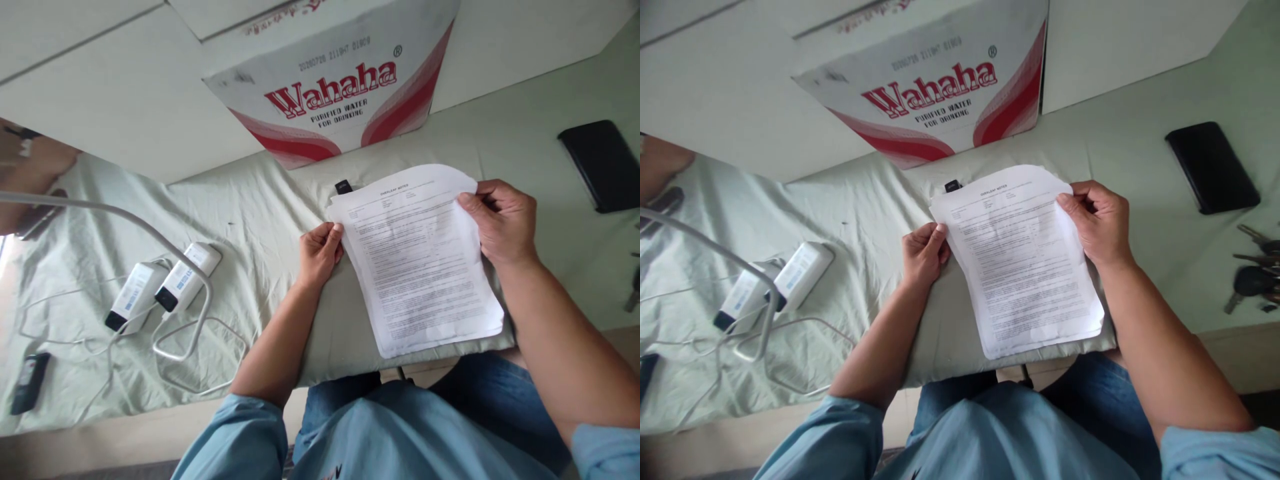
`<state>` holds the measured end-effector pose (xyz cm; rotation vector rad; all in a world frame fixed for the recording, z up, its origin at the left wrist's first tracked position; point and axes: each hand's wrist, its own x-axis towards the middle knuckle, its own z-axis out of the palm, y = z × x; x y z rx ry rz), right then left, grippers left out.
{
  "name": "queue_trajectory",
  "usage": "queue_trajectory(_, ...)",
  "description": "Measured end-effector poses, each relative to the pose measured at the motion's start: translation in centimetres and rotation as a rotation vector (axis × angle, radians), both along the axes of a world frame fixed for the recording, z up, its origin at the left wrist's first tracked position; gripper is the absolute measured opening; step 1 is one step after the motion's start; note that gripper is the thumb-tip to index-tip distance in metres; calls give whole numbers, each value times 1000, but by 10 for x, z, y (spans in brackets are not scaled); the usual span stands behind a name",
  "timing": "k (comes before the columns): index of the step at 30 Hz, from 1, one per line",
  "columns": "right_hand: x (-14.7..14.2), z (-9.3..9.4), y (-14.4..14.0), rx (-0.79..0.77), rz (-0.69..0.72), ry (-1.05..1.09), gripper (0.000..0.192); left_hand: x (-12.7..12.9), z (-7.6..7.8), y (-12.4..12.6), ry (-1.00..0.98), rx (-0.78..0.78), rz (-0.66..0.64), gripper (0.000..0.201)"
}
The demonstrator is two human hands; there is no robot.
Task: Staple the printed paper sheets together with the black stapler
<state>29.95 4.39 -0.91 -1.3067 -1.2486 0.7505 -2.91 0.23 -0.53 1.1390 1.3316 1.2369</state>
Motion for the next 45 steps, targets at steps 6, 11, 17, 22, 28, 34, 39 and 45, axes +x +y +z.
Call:
queue_trajectory(6, -1, 0, -1, 6, 2, 1, 16, 0, 1, 0, -19, -10, -12, 61)
queue_trajectory(11, -4, 5, -3, 21, -38, -61, 15, 0, 0, 0, -16, -10, 7, 62)
queue_trajectory(17, -4, 13, -6, 125, -101, -137, 14, -1, -1, 0, -10, 13, 2, 61)
queue_trajectory(22, -5, 12, -6, 98, -66, -118, 16, -1, 0, 0, 13, 24, 1, 59)
queue_trajectory(28, -6, 7, -5, -96, -49, -236, 43, 1, 2, 1, 6, 12, 6, 61)
queue_trajectory(34, -3, 4, -4, -111, -66, -231, 26, 2, 2, 1, -11, 13, 7, 62)
queue_trajectory(39, -5, 9, -8, -10, -78, -236, 11, 1, 1, 1, -20, 10, 10, 64)
queue_trajectory(45, -3, 10, -9, 51, -86, -211, 8, 1, -2, 0, -76, -2, 9, 62)
